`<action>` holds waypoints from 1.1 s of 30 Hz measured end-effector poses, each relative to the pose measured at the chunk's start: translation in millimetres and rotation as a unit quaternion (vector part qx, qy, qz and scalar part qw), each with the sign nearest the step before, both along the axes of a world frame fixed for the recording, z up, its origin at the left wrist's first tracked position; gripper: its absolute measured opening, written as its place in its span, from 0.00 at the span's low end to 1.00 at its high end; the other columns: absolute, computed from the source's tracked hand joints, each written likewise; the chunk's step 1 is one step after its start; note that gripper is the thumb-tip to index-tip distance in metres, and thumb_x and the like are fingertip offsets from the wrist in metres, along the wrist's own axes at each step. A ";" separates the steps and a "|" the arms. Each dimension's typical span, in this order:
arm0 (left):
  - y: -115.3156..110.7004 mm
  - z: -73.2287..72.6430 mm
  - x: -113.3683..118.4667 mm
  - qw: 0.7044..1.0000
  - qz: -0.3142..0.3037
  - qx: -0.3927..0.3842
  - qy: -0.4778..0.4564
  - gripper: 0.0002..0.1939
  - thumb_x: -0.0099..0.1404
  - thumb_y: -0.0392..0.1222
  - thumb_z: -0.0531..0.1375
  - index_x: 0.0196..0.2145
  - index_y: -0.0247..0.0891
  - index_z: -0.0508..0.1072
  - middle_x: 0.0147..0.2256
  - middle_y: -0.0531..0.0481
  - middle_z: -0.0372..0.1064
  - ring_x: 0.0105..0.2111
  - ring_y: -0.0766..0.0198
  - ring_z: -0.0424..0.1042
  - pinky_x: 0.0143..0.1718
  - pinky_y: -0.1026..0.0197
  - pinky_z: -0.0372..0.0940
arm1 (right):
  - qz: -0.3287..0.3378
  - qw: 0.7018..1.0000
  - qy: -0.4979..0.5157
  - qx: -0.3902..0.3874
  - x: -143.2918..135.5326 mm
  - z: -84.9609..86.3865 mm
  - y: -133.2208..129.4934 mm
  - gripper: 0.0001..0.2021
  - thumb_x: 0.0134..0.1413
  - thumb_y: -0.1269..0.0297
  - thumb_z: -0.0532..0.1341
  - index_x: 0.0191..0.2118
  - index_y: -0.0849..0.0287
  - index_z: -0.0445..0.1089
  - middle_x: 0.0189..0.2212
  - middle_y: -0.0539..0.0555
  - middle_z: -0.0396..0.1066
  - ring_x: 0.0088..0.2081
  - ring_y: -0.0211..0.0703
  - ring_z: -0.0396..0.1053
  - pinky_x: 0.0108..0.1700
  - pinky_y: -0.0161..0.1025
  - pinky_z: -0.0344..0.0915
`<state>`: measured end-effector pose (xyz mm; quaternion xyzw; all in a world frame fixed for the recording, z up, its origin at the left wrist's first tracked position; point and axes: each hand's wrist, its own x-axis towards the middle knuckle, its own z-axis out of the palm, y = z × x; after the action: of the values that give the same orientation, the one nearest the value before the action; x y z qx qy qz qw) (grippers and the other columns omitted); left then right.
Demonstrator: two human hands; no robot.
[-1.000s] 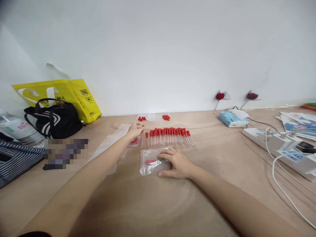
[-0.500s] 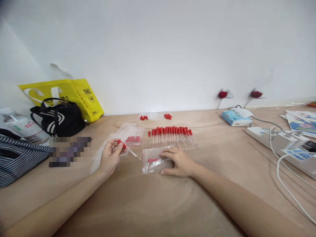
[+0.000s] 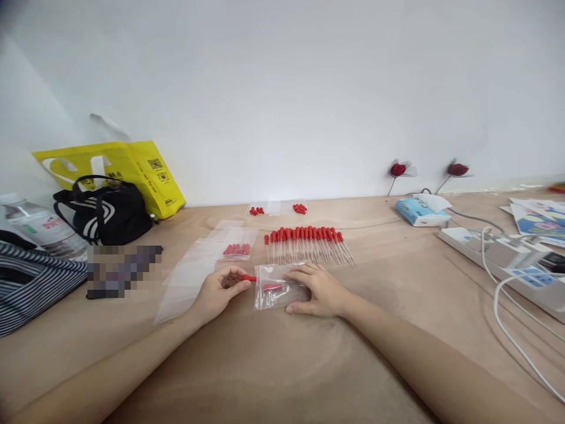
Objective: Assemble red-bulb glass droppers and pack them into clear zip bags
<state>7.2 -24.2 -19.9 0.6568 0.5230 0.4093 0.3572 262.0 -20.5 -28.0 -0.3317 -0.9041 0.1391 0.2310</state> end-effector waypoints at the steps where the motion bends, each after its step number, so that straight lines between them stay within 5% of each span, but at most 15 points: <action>1: -0.4 1.0 1.9 1.000 -0.016 0.000 0.027 0.10 0.49 0.45 0.61 0.28 0.36 0.70 0.26 0.52 0.69 0.26 0.66 0.66 0.29 0.64 0.62 | 0.000 1.000 0.002 0.001 -0.1 0.0 0.0 0.32 0.42 0.45 0.59 0.53 0.57 0.59 0.48 0.58 0.63 0.49 0.50 0.59 0.49 0.49 0.56; 9: 1.5 4.3 16.4 0.979 -0.086 0.030 0.183 0.08 0.54 0.40 0.57 0.31 0.38 0.74 0.26 0.53 0.69 0.24 0.67 0.62 0.26 0.66 0.57 | -0.003 1.000 0.004 -0.001 -0.5 -0.6 -0.5 0.32 0.42 0.45 0.60 0.52 0.57 0.59 0.47 0.58 0.64 0.49 0.50 0.59 0.49 0.48 0.56; 17: 7.5 2.9 13.4 0.974 -0.069 0.053 0.211 0.05 0.52 0.39 0.58 0.27 0.37 0.72 0.22 0.55 0.63 0.23 0.68 0.60 0.25 0.67 0.54 | 0.021 0.999 0.036 0.008 2.8 -2.4 0.5 0.30 0.43 0.47 0.60 0.52 0.57 0.61 0.48 0.60 0.62 0.49 0.50 0.60 0.49 0.48 0.57; 22: 17.6 12.5 10.9 0.987 -0.081 -0.034 0.133 0.06 0.46 0.37 0.62 0.23 0.34 0.69 0.20 0.57 0.64 0.21 0.71 0.61 0.24 0.68 0.56 | 0.000 1.000 0.013 0.007 0.9 -3.1 1.2 0.29 0.43 0.47 0.59 0.51 0.57 0.62 0.47 0.59 0.63 0.49 0.50 0.59 0.49 0.49 0.55; 25: 36.6 22.2 6.0 0.982 -0.090 -0.111 0.125 0.07 0.44 0.36 0.64 0.22 0.34 0.68 0.21 0.54 0.67 0.23 0.70 0.66 0.26 0.68 0.60 | -0.001 1.000 0.009 0.000 0.2 -2.5 0.7 0.30 0.43 0.46 0.59 0.52 0.56 0.61 0.47 0.59 0.63 0.49 0.50 0.59 0.49 0.48 0.55; 33: 125.5 21.7 32.9 0.966 0.066 -0.124 0.217 0.12 0.56 0.42 0.59 0.37 0.33 0.67 0.26 0.51 0.68 0.25 0.66 0.69 0.26 0.65 0.63 | -0.007 1.000 0.001 -0.003 -0.3 -0.9 -0.1 0.30 0.43 0.46 0.58 0.51 0.56 0.62 0.48 0.59 0.63 0.49 0.50 0.59 0.49 0.48 0.55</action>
<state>40.1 101.3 1.8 0.6443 0.6770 0.2116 0.2860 261.7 -20.6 -28.9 -0.3387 -0.9010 0.1402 0.2322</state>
